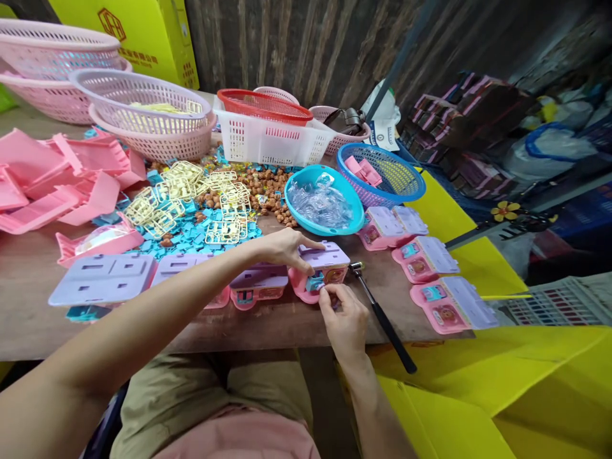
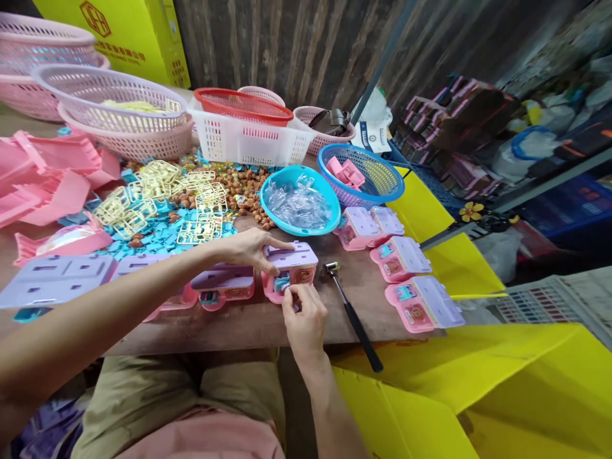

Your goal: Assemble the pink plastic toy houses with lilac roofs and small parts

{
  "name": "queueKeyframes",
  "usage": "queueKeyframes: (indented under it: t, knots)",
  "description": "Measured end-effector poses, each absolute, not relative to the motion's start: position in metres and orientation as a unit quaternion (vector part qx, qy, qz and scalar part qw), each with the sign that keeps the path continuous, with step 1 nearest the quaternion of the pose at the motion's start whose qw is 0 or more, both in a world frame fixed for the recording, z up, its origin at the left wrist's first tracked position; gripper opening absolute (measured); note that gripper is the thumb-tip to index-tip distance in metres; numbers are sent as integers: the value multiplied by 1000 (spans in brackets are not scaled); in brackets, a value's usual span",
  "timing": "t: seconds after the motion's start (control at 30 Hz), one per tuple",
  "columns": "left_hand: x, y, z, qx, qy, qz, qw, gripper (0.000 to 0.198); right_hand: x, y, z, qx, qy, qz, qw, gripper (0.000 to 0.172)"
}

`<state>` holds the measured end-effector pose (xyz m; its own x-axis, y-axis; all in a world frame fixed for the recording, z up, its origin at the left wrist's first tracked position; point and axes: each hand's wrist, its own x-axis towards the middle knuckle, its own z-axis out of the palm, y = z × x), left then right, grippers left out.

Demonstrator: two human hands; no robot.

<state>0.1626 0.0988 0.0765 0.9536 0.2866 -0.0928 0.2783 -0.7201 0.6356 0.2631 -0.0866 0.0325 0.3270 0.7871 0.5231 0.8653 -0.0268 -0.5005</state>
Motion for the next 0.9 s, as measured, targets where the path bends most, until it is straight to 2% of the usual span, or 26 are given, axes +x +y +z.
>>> queueKeyframes:
  t: [0.47, 0.67, 0.9]
  knots:
    - [163, 103, 76, 929, 143, 2, 341, 67, 262, -86, 30, -706, -597, -90, 369, 16]
    - [162, 102, 81, 927, 143, -4, 347, 67, 262, -86, 30, -677, -645, -151, 321, 18]
    - [163, 103, 77, 926, 161, -3, 342, 68, 261, -85, 34, -703, -608, -91, 357, 17]
